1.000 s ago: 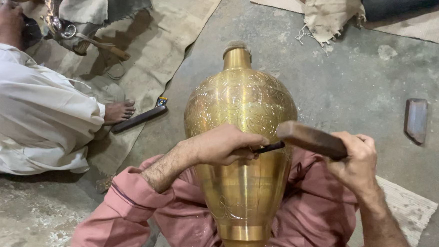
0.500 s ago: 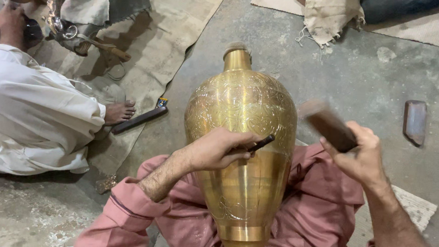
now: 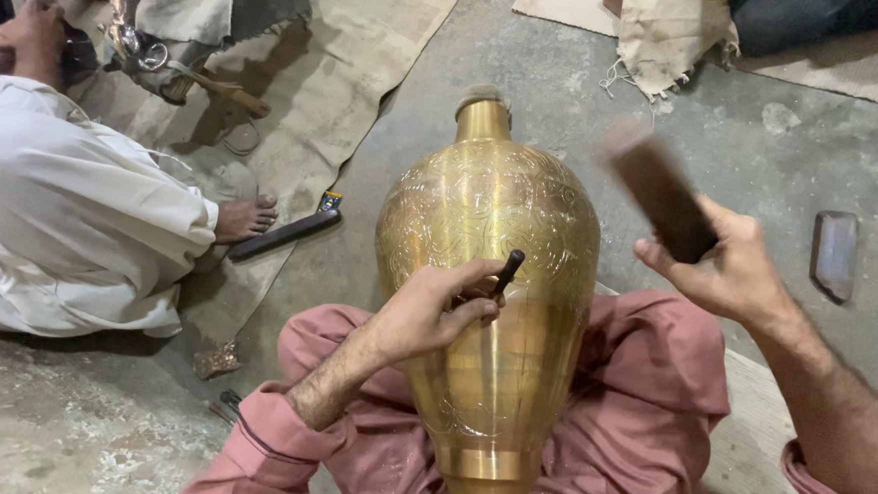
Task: The person sits cross-legged on the floor holding a large brass vase between their legs. They hold a chisel against the vase surface and strike it with a wooden mallet, engraving decorative patterns, repositioning the chisel and rotating the vase as they work across the surface.
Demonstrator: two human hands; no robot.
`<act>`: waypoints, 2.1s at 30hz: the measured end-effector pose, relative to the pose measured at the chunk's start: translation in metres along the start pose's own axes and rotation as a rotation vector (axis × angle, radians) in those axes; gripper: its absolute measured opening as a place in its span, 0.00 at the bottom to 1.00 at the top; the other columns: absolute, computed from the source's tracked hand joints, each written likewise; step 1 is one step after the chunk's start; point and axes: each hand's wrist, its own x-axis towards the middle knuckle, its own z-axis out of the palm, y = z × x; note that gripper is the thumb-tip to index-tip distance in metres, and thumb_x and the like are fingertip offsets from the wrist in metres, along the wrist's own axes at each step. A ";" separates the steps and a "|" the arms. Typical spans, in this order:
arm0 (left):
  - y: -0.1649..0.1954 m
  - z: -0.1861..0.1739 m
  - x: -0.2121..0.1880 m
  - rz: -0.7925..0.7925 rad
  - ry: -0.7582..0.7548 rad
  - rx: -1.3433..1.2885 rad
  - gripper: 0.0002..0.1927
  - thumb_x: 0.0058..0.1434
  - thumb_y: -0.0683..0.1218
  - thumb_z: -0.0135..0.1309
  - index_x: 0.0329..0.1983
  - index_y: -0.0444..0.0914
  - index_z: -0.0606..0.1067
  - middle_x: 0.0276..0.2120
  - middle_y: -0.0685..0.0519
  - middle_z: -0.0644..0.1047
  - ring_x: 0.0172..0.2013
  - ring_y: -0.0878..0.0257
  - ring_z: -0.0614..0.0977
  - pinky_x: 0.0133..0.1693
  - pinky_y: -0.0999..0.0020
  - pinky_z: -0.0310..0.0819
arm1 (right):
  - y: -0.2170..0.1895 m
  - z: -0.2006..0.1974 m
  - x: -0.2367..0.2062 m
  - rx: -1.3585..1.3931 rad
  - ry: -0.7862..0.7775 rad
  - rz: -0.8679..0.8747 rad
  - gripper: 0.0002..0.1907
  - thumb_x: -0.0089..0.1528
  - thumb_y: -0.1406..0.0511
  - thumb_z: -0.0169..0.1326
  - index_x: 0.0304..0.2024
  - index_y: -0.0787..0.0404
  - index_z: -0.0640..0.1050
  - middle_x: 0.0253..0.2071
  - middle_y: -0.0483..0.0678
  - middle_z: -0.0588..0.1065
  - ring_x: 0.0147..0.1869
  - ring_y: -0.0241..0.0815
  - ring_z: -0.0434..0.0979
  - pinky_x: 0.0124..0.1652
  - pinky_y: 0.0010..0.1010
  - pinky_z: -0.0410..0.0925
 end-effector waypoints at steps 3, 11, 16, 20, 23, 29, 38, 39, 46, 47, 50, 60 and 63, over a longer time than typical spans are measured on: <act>0.000 0.002 -0.004 0.030 0.058 0.085 0.24 0.65 0.39 0.59 0.63 0.36 0.71 0.41 0.43 0.83 0.44 0.57 0.88 0.45 0.65 0.82 | -0.012 -0.006 0.008 -0.554 -0.101 -0.351 0.12 0.54 0.63 0.65 0.38 0.56 0.80 0.27 0.41 0.79 0.30 0.38 0.78 0.42 0.40 0.70; -0.005 0.013 -0.010 0.062 0.187 0.000 0.23 0.65 0.39 0.60 0.62 0.36 0.71 0.46 0.44 0.83 0.47 0.57 0.88 0.48 0.65 0.83 | -0.041 -0.012 0.026 -0.531 -0.129 -0.136 0.14 0.54 0.60 0.68 0.40 0.55 0.81 0.24 0.45 0.79 0.29 0.41 0.77 0.37 0.43 0.70; -0.010 0.021 -0.017 0.026 0.268 0.020 0.24 0.64 0.40 0.61 0.63 0.36 0.71 0.45 0.44 0.84 0.48 0.57 0.88 0.47 0.65 0.84 | -0.041 -0.012 0.035 -0.331 -0.199 -0.130 0.15 0.56 0.57 0.68 0.39 0.55 0.78 0.29 0.45 0.78 0.34 0.38 0.78 0.39 0.42 0.71; -0.015 0.027 -0.021 0.025 0.309 0.023 0.25 0.63 0.41 0.62 0.62 0.35 0.71 0.44 0.44 0.84 0.47 0.56 0.88 0.47 0.65 0.84 | -0.044 -0.013 0.040 -0.366 -0.224 -0.113 0.19 0.57 0.57 0.65 0.48 0.51 0.78 0.30 0.42 0.79 0.34 0.37 0.80 0.41 0.43 0.73; -0.018 0.029 -0.023 0.029 0.312 0.027 0.24 0.62 0.41 0.63 0.60 0.34 0.72 0.45 0.44 0.84 0.47 0.57 0.88 0.46 0.65 0.84 | -0.050 -0.013 0.041 -0.606 -0.273 -0.196 0.13 0.56 0.60 0.63 0.44 0.50 0.79 0.28 0.41 0.80 0.33 0.39 0.80 0.46 0.47 0.70; -0.012 0.030 -0.027 0.041 0.298 0.006 0.24 0.63 0.40 0.62 0.61 0.34 0.71 0.45 0.45 0.84 0.46 0.59 0.88 0.46 0.66 0.84 | -0.048 -0.015 0.035 -0.499 -0.213 -0.214 0.15 0.58 0.56 0.65 0.40 0.56 0.79 0.25 0.47 0.79 0.26 0.42 0.81 0.30 0.39 0.74; -0.012 0.024 -0.020 0.029 0.278 -0.020 0.25 0.63 0.39 0.61 0.64 0.33 0.70 0.42 0.45 0.85 0.43 0.59 0.89 0.44 0.66 0.84 | -0.007 0.012 0.008 -0.616 -0.266 -0.025 0.14 0.56 0.62 0.62 0.43 0.56 0.78 0.27 0.47 0.80 0.30 0.44 0.82 0.32 0.40 0.74; -0.013 0.026 -0.020 0.043 0.300 -0.014 0.26 0.63 0.39 0.62 0.64 0.33 0.70 0.42 0.44 0.85 0.43 0.59 0.88 0.45 0.66 0.84 | -0.007 0.011 0.007 -0.669 -0.255 -0.039 0.14 0.56 0.62 0.62 0.44 0.55 0.78 0.28 0.47 0.80 0.31 0.45 0.82 0.33 0.41 0.74; -0.022 0.027 -0.022 0.098 0.298 0.015 0.24 0.63 0.39 0.63 0.62 0.33 0.71 0.44 0.43 0.84 0.45 0.58 0.89 0.44 0.66 0.85 | -0.046 -0.011 0.027 -0.337 -0.273 -0.165 0.13 0.58 0.58 0.65 0.41 0.54 0.78 0.29 0.43 0.77 0.33 0.39 0.79 0.38 0.37 0.73; -0.022 0.027 -0.022 0.103 0.299 0.030 0.23 0.64 0.39 0.63 0.61 0.33 0.71 0.44 0.43 0.85 0.46 0.58 0.89 0.45 0.66 0.85 | -0.053 -0.017 0.033 -0.627 -0.332 -0.183 0.10 0.60 0.58 0.65 0.41 0.50 0.79 0.29 0.41 0.77 0.33 0.38 0.77 0.43 0.38 0.70; -0.022 0.028 -0.023 0.091 0.291 -0.012 0.23 0.64 0.38 0.61 0.62 0.34 0.70 0.45 0.43 0.85 0.46 0.58 0.89 0.46 0.66 0.85 | -0.070 -0.015 0.038 -0.441 -0.276 -0.092 0.13 0.58 0.60 0.65 0.43 0.54 0.79 0.26 0.41 0.76 0.30 0.36 0.77 0.36 0.38 0.72; -0.024 0.031 -0.023 0.049 0.302 -0.001 0.25 0.65 0.41 0.60 0.64 0.35 0.70 0.46 0.45 0.84 0.45 0.58 0.89 0.45 0.67 0.86 | -0.069 0.000 0.047 -0.250 -0.274 -0.023 0.15 0.58 0.59 0.63 0.43 0.58 0.76 0.26 0.45 0.76 0.30 0.39 0.79 0.31 0.37 0.73; -0.023 0.031 -0.021 0.003 0.313 0.047 0.22 0.64 0.42 0.63 0.60 0.34 0.72 0.45 0.44 0.85 0.45 0.58 0.89 0.45 0.66 0.86 | -0.070 0.000 0.048 -0.867 -0.402 -0.247 0.08 0.60 0.61 0.62 0.41 0.49 0.79 0.27 0.39 0.77 0.32 0.41 0.76 0.44 0.40 0.66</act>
